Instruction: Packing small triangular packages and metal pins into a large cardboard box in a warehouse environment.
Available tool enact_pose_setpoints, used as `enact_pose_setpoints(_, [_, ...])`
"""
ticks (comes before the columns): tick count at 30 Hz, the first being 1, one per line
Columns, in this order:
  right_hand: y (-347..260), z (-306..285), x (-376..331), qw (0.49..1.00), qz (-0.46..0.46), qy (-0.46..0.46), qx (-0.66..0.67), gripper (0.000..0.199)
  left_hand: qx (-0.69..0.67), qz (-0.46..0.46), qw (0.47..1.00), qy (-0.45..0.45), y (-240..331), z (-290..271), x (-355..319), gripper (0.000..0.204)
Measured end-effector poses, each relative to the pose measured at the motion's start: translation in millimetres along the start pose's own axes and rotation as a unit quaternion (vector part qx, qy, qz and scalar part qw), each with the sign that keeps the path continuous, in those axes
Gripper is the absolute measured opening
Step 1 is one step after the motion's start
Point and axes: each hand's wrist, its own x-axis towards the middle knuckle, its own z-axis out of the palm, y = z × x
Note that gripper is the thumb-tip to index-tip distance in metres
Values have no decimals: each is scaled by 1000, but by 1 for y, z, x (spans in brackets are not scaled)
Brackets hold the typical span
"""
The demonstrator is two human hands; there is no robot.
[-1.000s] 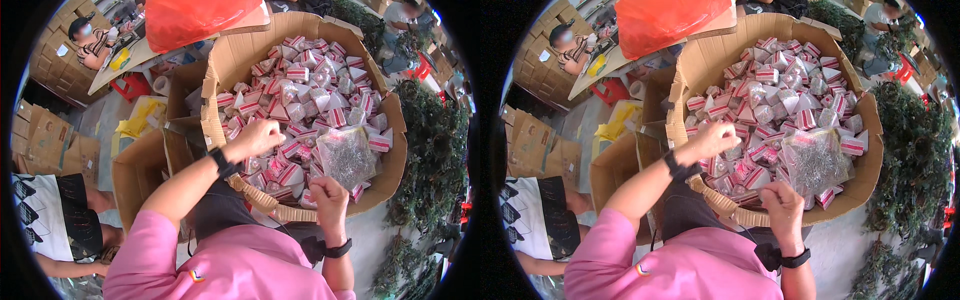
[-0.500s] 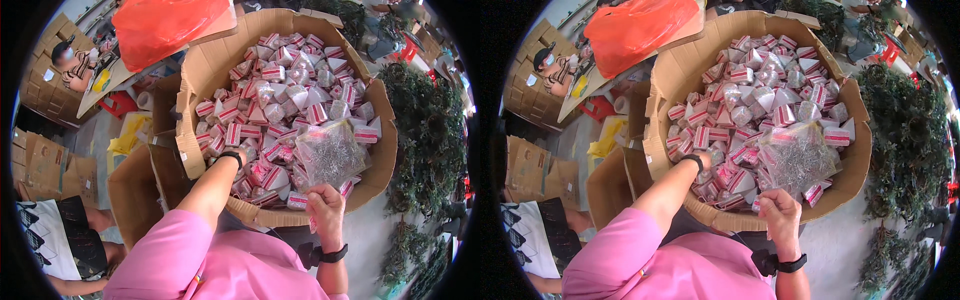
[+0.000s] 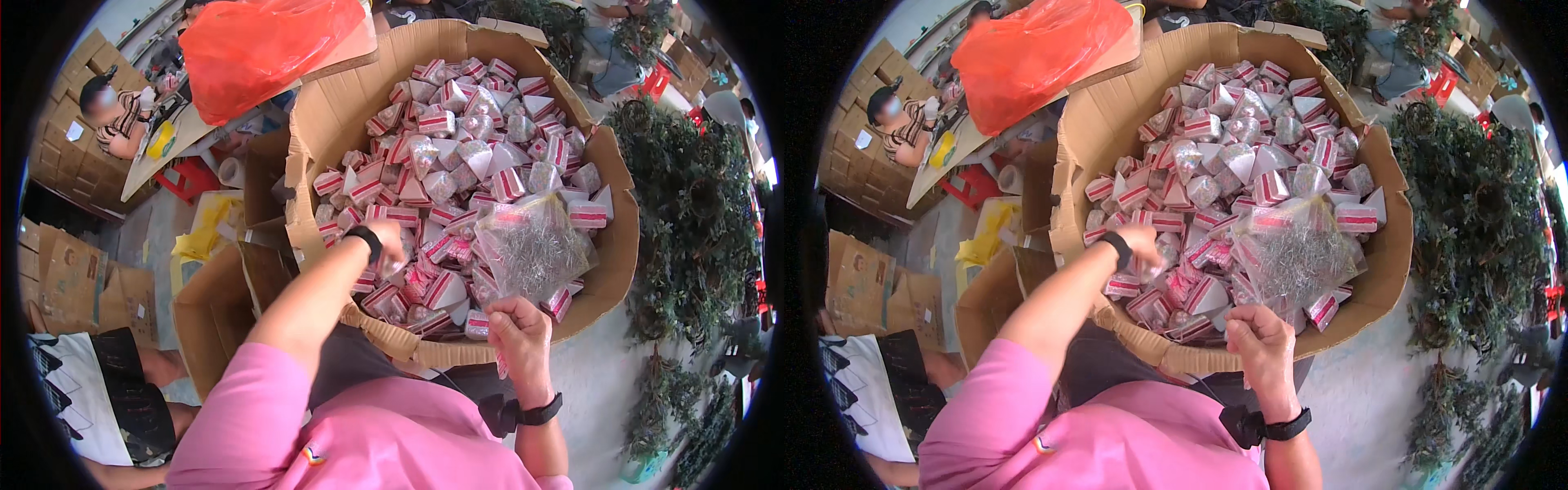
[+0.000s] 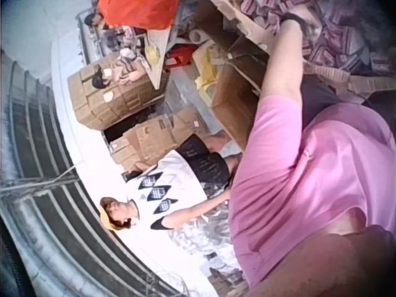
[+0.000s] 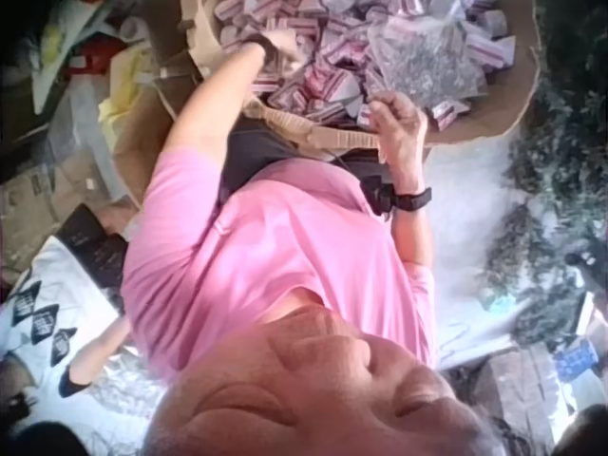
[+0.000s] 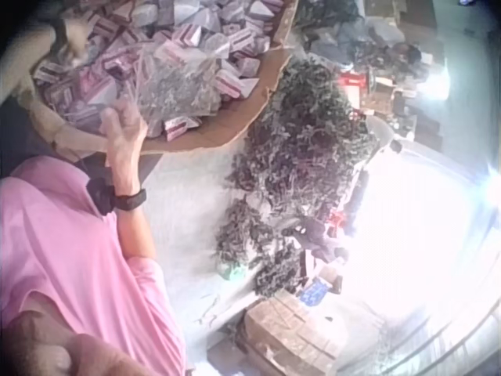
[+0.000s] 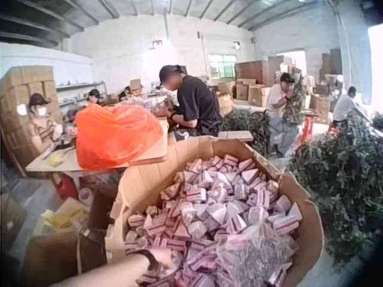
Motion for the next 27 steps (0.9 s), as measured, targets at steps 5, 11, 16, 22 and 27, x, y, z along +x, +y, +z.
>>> enact_pose_setpoints(5, [-9,11,-1,999,-28,13,-22,12,-499,176,842,106,6,-30,-71,43])
enact_pose_setpoints(11, [-22,31,-5,986,-104,-23,-127,14,-773,257,580,-3,29,32,-150,51])
enact_pose_setpoints(16, [-22,42,-7,960,-187,-25,-206,12,-820,245,517,8,50,60,-166,65])
enact_pose_setpoints(22, [-27,46,-9,941,-224,-19,-252,10,-818,241,521,47,52,65,-170,66])
enact_pose_setpoints(27, [-27,48,-8,937,-234,-22,-260,10,-807,251,529,78,54,67,-171,65])
